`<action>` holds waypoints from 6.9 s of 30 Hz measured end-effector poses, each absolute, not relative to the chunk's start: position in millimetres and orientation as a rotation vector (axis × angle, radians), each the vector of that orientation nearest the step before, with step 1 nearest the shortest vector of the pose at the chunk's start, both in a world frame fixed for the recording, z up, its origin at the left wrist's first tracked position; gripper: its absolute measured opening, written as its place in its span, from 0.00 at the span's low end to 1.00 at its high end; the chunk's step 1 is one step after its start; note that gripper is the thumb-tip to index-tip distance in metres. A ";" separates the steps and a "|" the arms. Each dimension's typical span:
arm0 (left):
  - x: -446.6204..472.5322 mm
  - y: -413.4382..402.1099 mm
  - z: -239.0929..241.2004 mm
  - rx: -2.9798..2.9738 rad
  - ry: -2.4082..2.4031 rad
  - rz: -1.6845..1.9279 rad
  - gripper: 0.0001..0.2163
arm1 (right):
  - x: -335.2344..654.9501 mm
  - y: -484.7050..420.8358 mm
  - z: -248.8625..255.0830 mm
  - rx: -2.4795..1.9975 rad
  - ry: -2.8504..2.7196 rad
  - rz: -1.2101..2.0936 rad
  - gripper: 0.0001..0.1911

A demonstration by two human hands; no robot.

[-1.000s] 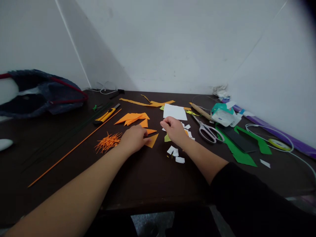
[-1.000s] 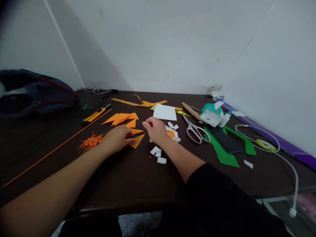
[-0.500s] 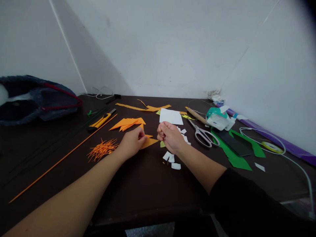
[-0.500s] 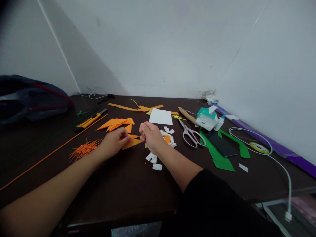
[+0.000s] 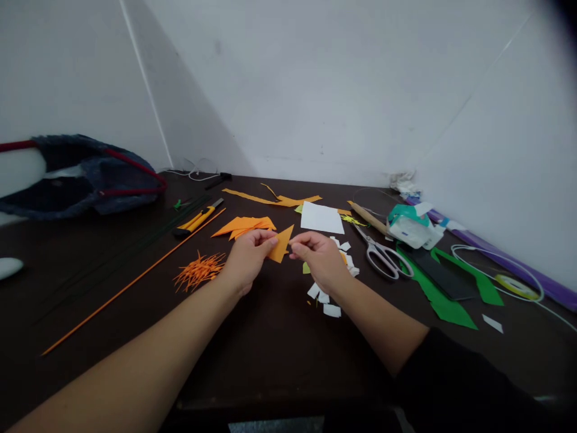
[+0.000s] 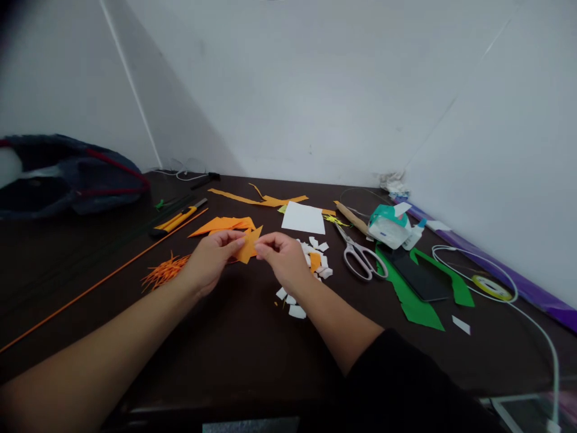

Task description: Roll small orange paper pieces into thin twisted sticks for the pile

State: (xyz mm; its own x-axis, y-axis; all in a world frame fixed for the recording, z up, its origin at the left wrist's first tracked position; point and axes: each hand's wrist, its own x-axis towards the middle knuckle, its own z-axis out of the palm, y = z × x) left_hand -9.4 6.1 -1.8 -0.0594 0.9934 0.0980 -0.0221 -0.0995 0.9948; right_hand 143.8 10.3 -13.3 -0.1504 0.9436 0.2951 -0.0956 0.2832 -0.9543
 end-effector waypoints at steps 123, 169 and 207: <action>-3.9 -8.4 4.7 1.360 0.949 1.207 0.05 | 152.8 -1.3 9.0 -0.778 -1.834 0.308 0.08; -2.5 -9.3 3.9 1.413 1.051 1.208 0.07 | 148.8 2.1 2.2 -0.847 -1.861 0.398 0.06; -7.2 -7.9 6.4 1.450 1.017 1.072 0.04 | 150.1 6.6 -0.5 -0.936 -1.592 0.947 0.04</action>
State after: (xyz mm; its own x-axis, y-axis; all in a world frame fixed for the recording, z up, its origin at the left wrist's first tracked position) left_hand -7.2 -7.9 6.4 0.2466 0.9634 0.1050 0.0542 -0.1219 0.9911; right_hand 150.1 6.6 -0.5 -0.1819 0.9125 0.3665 0.1137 0.3897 -0.9139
